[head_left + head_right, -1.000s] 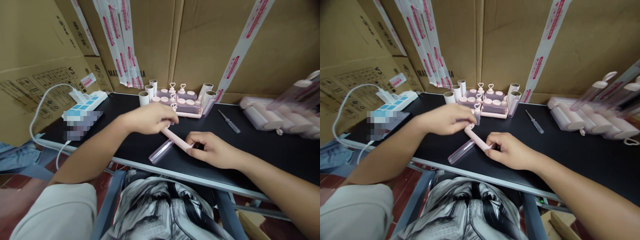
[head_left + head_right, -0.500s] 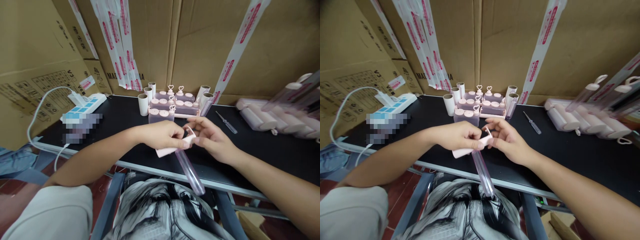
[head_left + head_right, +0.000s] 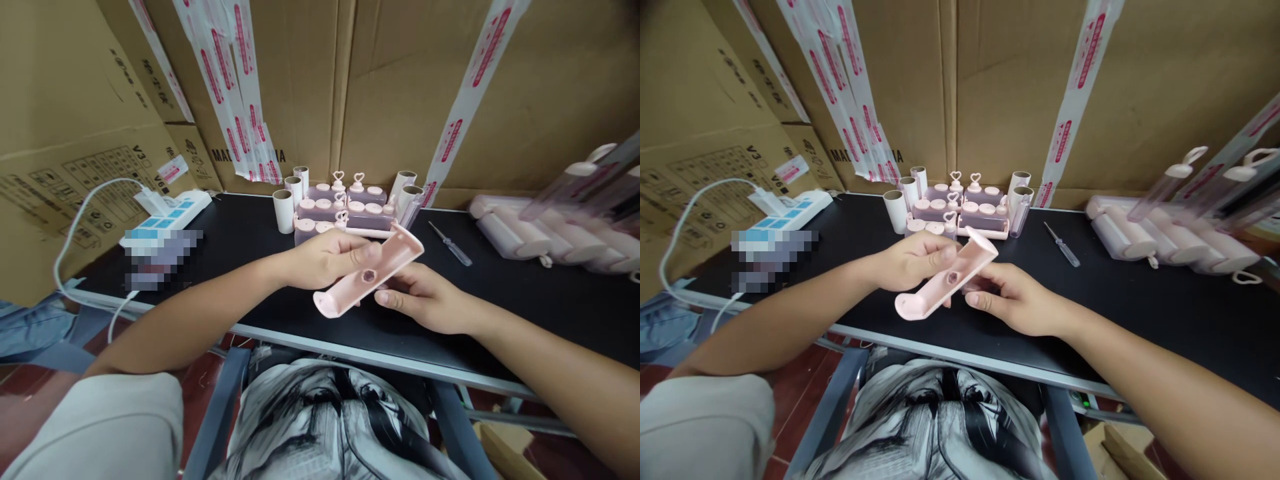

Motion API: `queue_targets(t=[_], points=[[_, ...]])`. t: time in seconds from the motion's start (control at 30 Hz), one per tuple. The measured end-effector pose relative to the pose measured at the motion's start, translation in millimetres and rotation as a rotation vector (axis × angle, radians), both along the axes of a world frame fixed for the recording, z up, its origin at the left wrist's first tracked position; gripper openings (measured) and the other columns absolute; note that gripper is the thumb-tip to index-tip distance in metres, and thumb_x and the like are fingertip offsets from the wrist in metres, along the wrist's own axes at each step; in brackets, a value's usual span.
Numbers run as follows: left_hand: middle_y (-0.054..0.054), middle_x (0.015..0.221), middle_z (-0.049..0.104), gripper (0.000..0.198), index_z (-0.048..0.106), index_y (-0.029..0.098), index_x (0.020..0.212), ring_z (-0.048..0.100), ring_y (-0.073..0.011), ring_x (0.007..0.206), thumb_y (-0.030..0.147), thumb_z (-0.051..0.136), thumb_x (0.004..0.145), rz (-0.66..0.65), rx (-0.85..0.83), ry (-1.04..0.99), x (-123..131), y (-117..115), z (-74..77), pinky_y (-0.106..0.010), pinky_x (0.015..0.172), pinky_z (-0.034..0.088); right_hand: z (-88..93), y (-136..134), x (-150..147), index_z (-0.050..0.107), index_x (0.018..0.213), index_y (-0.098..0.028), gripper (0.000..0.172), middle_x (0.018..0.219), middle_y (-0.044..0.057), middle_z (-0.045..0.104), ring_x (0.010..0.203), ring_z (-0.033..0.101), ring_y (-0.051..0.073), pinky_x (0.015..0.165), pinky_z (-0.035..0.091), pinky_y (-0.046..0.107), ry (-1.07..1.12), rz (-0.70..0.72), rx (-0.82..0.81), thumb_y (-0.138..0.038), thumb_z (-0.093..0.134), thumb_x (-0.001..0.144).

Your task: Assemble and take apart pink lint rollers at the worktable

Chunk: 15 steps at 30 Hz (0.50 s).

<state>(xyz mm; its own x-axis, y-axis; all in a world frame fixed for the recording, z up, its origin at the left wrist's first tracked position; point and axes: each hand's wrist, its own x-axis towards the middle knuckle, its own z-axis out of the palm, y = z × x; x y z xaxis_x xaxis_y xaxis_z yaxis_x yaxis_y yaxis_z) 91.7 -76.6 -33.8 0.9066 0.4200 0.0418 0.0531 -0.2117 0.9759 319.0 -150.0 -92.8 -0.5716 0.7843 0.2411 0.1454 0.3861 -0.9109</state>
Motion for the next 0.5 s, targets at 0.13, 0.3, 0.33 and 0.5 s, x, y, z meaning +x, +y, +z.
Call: queue_targets(t=[0.13,0.3,0.33,0.5], points=[[-0.006,0.066,0.068,0.067,0.066,0.014,0.079,0.062,-0.0136,0.053,0.078,0.053,0.092,0.008,0.050,0.001,1,-3,-2.2,-0.025,0.051,0.050,-2.7,-2,3,0.069,0.120,-0.016,0.035,0.099,0.006,0.070,0.085,0.061,0.017,0.083,0.054,0.030,-0.074,0.025,0.046,-0.046,0.064,0.101],[-0.011,0.094,0.070,0.067,0.067,0.014,0.070,0.067,-0.0181,0.085,0.075,0.055,0.093,-0.039,0.213,-0.126,6,-3,-6.0,-0.031,0.083,0.056,-1.3,-4,-6,0.064,0.102,-0.017,0.031,0.081,-0.001,0.052,0.071,0.045,0.011,0.066,0.044,0.023,0.013,0.127,0.021,-0.047,0.060,0.103],[-0.011,0.099,0.069,0.065,0.068,0.014,0.071,0.067,-0.0188,0.089,0.075,0.058,0.091,-0.047,0.217,-0.142,8,-4,-5.4,-0.032,0.087,0.055,-1.4,-3,-8,0.063,0.100,-0.017,0.032,0.080,-0.002,0.050,0.070,0.044,0.011,0.065,0.042,0.022,0.052,0.154,0.016,-0.049,0.060,0.103],[-0.001,0.075,0.062,0.057,0.069,0.016,0.089,0.058,-0.0126,0.069,0.073,0.067,0.087,0.000,0.051,-0.106,12,-11,1.3,-0.026,0.068,0.051,-8.3,1,-14,0.063,0.100,-0.017,0.042,0.078,-0.001,0.050,0.068,0.042,0.012,0.065,0.040,0.024,0.077,0.157,0.074,-0.057,0.053,0.104]])
